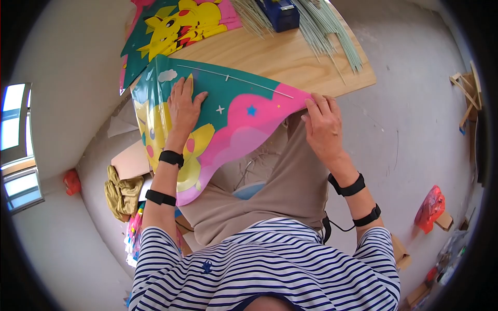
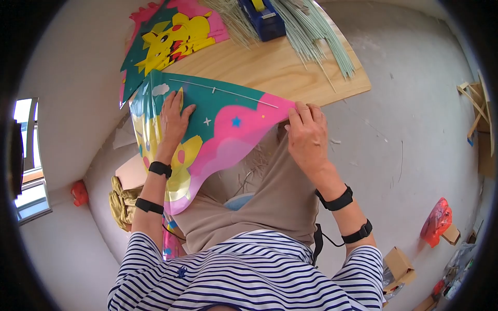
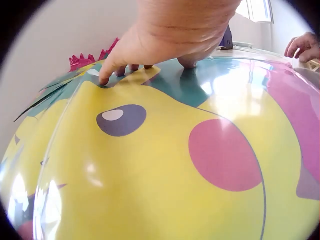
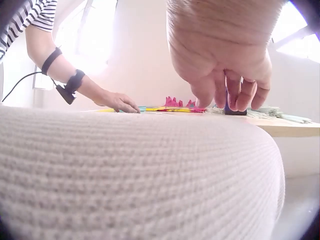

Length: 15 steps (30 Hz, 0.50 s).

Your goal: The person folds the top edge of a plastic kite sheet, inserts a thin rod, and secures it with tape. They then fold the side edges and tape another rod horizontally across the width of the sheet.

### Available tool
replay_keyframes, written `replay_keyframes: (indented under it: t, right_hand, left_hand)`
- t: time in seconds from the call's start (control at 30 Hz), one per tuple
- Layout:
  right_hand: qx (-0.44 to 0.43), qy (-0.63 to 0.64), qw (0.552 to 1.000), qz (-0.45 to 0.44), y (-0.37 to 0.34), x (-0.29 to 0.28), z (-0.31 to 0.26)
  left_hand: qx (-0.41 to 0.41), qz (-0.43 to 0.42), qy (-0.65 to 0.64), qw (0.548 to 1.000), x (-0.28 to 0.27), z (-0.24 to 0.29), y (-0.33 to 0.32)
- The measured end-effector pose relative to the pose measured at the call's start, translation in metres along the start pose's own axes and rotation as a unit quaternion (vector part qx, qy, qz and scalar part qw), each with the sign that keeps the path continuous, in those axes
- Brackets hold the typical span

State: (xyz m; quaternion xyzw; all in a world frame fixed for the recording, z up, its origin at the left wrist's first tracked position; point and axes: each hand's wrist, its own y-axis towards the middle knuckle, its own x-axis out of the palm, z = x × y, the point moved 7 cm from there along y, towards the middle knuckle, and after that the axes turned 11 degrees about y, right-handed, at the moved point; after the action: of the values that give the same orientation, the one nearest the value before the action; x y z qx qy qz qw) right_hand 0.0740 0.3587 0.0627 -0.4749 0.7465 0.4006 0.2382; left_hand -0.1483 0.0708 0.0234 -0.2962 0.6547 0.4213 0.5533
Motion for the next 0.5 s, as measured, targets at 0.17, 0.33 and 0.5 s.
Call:
replay_keyframes:
  t: [0.17, 0.33, 0.5]
  right_hand:
    - [-0.041, -0.004, 0.998, -0.041, 0.003, 0.016, -0.034]
    - [-0.038, 0.025, 0.994, -0.098, 0.006, 0.060, -0.066]
    - [0.014, 0.023, 0.990, -0.137, 0.007, 0.083, -0.066]
  left_hand:
    - [-0.030, -0.004, 0.001, 1.000, 0.004, 0.001, 0.005]
    - [-0.042, -0.019, 0.004, 0.999, -0.005, 0.014, 0.005]
    - [-0.021, 0.037, -0.034, 0.999, -0.018, 0.030, 0.012]
